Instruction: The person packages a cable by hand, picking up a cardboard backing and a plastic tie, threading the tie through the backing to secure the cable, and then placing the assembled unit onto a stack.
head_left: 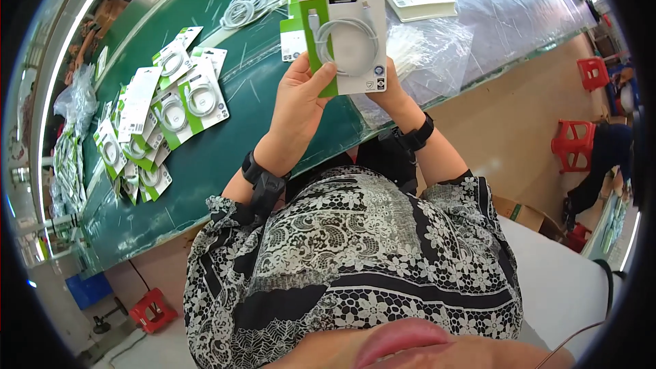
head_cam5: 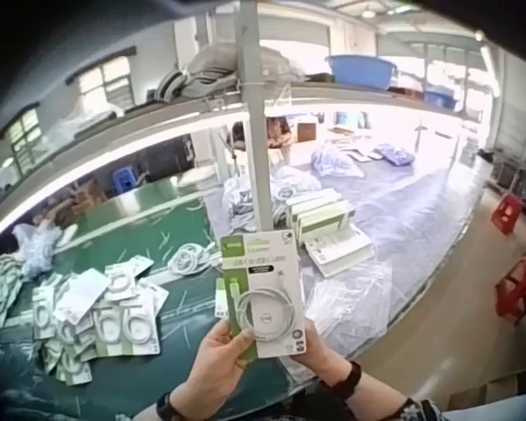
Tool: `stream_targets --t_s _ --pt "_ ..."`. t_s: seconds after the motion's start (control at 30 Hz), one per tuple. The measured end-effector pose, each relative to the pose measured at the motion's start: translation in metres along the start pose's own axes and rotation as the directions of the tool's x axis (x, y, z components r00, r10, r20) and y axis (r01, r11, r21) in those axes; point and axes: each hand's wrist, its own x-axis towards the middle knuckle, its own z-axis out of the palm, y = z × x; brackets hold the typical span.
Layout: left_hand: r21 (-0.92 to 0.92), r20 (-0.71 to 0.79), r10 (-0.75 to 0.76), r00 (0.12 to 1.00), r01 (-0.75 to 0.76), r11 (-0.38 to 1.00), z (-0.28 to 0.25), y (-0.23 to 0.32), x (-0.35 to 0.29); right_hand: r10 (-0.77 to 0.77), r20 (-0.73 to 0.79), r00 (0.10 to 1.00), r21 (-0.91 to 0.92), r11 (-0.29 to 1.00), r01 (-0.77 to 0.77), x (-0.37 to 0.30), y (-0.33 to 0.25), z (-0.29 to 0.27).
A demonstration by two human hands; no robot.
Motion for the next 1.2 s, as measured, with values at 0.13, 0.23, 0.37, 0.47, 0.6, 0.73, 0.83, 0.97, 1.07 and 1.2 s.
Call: stream_targets --t_s 0.13,0.23,0.37,0.47,0.6,0.73,0.83,0.97,1.07,1.2 --pt "-0.014 -0.012 0.032 0.999 -0.033 0.999 -0.019 0.0 0.011 0.049 0.038 0.998 -0.054 0.997 -0.047 0.007 0.01 0.009" --pt "-0.01 -0.066 0.079 0.995 -0.08 0.997 -0.043 0.02 0.004 0.037 0.127 0.991 -0.308 0.952 0.004 0.013 0.023 0.01" --pt "0.751 -0.096 0.467 0.879 -0.244 0.614 -0.118 0.076 -0.002 0.146 0.11 0.983 -0.339 0.935 -0.101 0.017 0.008 0.005" --pt "0.999 0.017 0.713 0.701 -0.038 0.014 -0.156 0.151 -0.021 0.162 0.137 0.977 -0.334 0.936 -0.108 0.007 0.0 0.01" --pt "0.973 0.06 0.778 0.625 0.138 -0.186 -0.218 0.201 -0.016 0.144 0.15 0.978 -0.359 0.93 -0.082 -0.008 0.008 0.016" --pt "0.867 -0.002 0.759 0.651 0.379 -0.323 -0.319 0.207 -0.032 0.056 0.248 0.967 -0.349 0.936 0.036 -0.015 0.016 0.031" --pt "0.572 -0.052 0.716 0.696 0.609 -0.549 -0.238 0.189 -0.006 0.083 0.223 0.971 -0.4 0.916 0.013 -0.016 0.026 0.023" --pt "0.715 0.327 0.722 0.609 0.341 -0.611 -0.207 0.18 0.013 0.079 0.258 0.963 -0.389 0.921 0.028 -0.019 0.026 0.02" --pt "0.985 0.084 0.525 0.847 0.01 -0.174 -0.195 0.144 0.079 0.047 0.262 0.964 -0.451 0.889 0.079 -0.011 0.027 0.024" --pt "0.943 -0.031 0.529 0.848 0.2 -0.265 -0.206 0.108 0.153 0.134 0.232 0.963 -0.671 0.739 0.059 -0.003 0.007 0.028"
